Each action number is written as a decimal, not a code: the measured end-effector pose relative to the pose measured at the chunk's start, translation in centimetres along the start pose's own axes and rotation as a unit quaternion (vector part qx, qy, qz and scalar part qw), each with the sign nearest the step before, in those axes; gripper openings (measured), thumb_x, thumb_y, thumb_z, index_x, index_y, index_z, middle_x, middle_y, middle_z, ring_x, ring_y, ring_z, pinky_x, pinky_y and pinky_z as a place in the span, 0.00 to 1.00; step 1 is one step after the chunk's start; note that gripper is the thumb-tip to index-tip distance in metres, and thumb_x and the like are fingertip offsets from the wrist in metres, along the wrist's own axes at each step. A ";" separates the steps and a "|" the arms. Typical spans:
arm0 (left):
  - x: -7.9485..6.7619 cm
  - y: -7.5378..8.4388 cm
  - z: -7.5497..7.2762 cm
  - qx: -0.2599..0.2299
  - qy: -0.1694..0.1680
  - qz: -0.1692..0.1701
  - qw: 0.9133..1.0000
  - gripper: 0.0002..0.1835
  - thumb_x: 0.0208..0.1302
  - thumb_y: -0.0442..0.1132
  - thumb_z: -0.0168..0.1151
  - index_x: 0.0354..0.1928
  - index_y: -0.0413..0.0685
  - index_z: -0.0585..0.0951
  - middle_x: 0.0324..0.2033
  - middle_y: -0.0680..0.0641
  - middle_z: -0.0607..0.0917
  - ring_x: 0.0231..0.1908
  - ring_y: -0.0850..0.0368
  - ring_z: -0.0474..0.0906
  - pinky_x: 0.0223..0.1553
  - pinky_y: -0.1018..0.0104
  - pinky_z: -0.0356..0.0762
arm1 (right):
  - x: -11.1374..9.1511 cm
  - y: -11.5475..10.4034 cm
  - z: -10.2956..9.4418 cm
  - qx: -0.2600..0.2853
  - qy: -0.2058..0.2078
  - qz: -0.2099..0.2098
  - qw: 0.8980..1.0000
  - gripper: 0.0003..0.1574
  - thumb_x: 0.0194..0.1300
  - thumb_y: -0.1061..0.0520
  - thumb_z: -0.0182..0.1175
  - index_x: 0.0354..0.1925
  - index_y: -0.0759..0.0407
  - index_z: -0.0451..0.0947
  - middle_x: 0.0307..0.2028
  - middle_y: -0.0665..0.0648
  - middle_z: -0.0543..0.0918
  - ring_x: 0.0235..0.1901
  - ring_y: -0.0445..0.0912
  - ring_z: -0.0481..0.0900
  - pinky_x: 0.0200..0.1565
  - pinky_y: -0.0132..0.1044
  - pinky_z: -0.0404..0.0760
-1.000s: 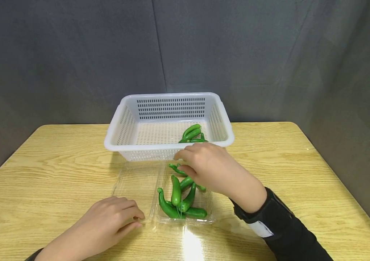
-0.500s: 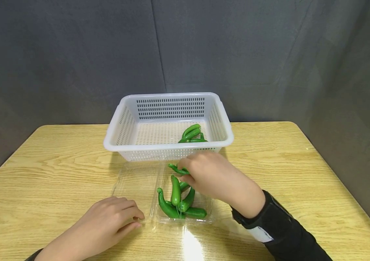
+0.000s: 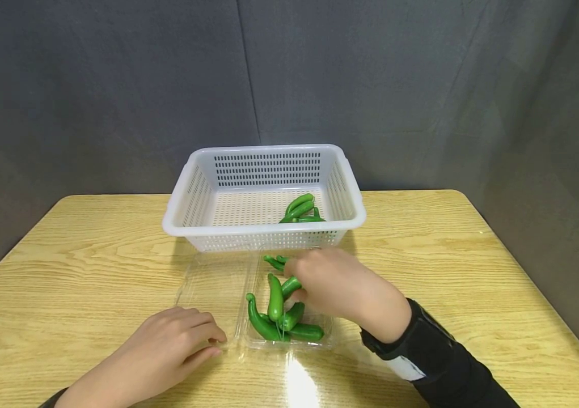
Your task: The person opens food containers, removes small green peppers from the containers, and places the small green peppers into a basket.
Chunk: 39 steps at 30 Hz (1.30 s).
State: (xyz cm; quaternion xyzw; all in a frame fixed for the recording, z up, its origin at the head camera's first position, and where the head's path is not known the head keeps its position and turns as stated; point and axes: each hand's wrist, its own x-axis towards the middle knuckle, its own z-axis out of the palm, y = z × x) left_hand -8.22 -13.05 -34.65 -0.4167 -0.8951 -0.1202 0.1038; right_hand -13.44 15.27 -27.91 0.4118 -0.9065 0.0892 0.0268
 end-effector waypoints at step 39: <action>-0.2 0.0 0.0 0.005 0.005 -0.001 1.000 0.04 0.63 0.45 0.69 0.36 0.55 0.86 0.33 0.60 0.84 0.34 0.65 0.79 0.39 0.63 0.78 | 0.7 -1.6 2.1 0.021 -0.138 0.043 0.989 0.17 0.50 0.57 0.77 0.24 0.49 0.75 0.22 0.41 0.72 0.24 0.38 0.68 0.31 0.35 0.72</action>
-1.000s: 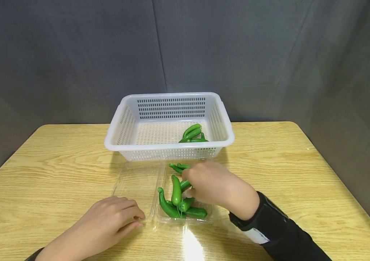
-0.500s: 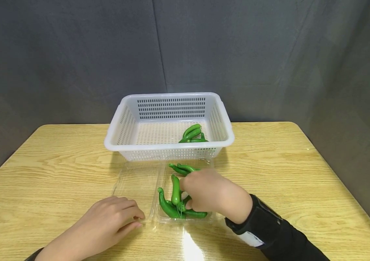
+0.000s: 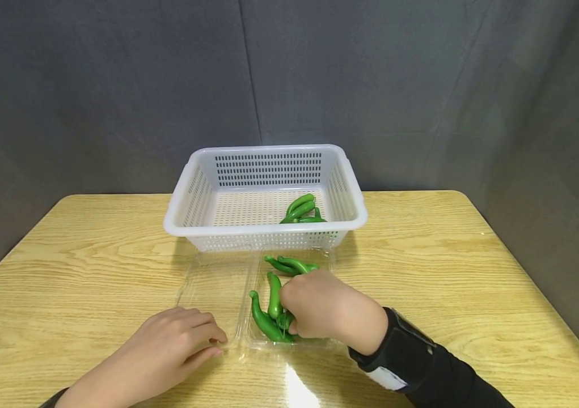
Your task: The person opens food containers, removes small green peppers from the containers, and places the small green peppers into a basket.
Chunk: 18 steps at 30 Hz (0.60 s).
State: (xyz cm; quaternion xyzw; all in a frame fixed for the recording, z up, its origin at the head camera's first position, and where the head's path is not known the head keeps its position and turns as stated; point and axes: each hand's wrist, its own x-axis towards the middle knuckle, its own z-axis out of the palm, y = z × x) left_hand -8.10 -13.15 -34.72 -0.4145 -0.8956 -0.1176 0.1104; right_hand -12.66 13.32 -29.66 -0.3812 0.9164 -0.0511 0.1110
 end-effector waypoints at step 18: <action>0.0 0.0 0.0 -0.002 0.000 -0.003 1.000 0.04 0.62 0.45 0.69 0.36 0.55 0.86 0.33 0.60 0.83 0.35 0.64 0.79 0.39 0.63 0.78 | 0.0 0.2 0.1 -0.007 0.011 -0.012 1.000 0.17 0.48 0.54 0.79 0.23 0.48 0.76 0.22 0.39 0.72 0.24 0.35 0.69 0.30 0.34 0.73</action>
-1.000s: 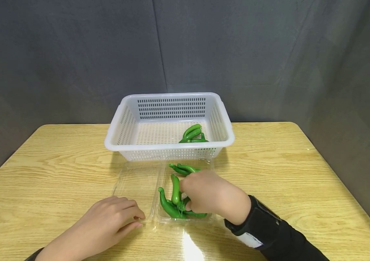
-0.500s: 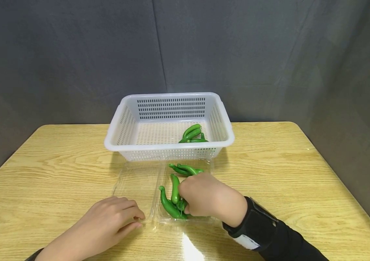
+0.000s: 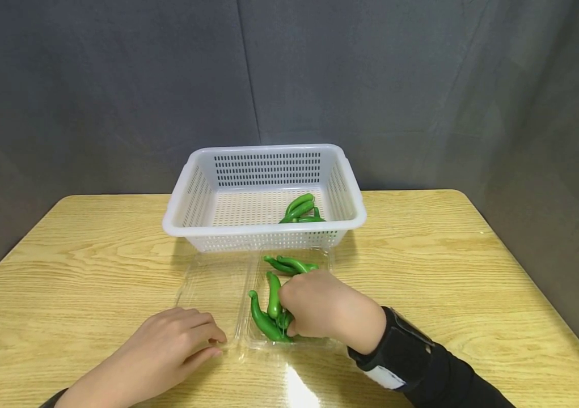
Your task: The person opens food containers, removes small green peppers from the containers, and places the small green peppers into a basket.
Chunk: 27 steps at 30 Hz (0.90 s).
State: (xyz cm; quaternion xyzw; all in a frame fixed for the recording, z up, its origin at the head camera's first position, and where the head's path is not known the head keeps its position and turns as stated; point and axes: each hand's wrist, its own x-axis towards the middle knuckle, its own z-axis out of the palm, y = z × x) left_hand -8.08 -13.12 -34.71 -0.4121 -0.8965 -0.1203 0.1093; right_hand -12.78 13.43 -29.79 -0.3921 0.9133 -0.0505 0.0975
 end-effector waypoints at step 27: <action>0.0 0.0 0.0 -0.003 -0.001 0.002 1.000 0.05 0.62 0.45 0.69 0.36 0.54 0.86 0.33 0.59 0.84 0.34 0.64 0.79 0.39 0.62 0.78 | 0.1 0.2 0.1 -0.011 -0.005 -0.002 1.000 0.16 0.47 0.56 0.79 0.23 0.49 0.77 0.22 0.40 0.74 0.24 0.37 0.69 0.30 0.35 0.74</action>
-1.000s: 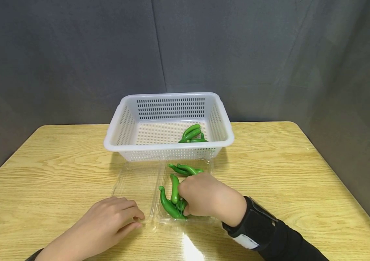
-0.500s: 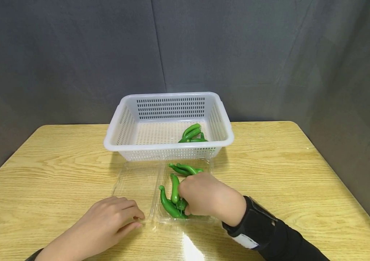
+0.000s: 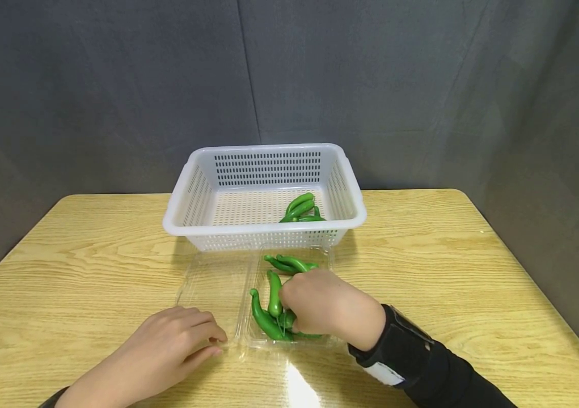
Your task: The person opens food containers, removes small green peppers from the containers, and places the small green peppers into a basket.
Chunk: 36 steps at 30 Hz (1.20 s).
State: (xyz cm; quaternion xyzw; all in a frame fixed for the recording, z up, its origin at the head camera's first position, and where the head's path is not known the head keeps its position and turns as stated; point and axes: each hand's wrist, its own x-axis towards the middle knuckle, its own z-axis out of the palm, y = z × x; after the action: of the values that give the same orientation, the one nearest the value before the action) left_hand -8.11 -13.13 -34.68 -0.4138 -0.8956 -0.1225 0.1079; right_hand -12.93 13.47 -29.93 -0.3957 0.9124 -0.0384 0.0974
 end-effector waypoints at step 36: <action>0.2 0.0 -0.1 -0.008 -0.011 -0.003 1.000 0.04 0.63 0.44 0.69 0.36 0.55 0.86 0.34 0.60 0.84 0.35 0.65 0.79 0.38 0.62 0.78 | -0.8 0.7 -2.1 0.028 0.114 -0.031 0.993 0.08 0.63 0.58 0.68 0.33 0.53 0.76 0.26 0.44 0.75 0.25 0.38 0.71 0.29 0.34 0.75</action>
State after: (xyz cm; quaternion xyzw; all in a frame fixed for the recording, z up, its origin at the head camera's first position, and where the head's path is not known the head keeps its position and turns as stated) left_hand -8.24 -13.04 -34.57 -0.4134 -0.8970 -0.1249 0.0941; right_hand -13.38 14.51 -27.84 -0.4135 0.9036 -0.1120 0.0029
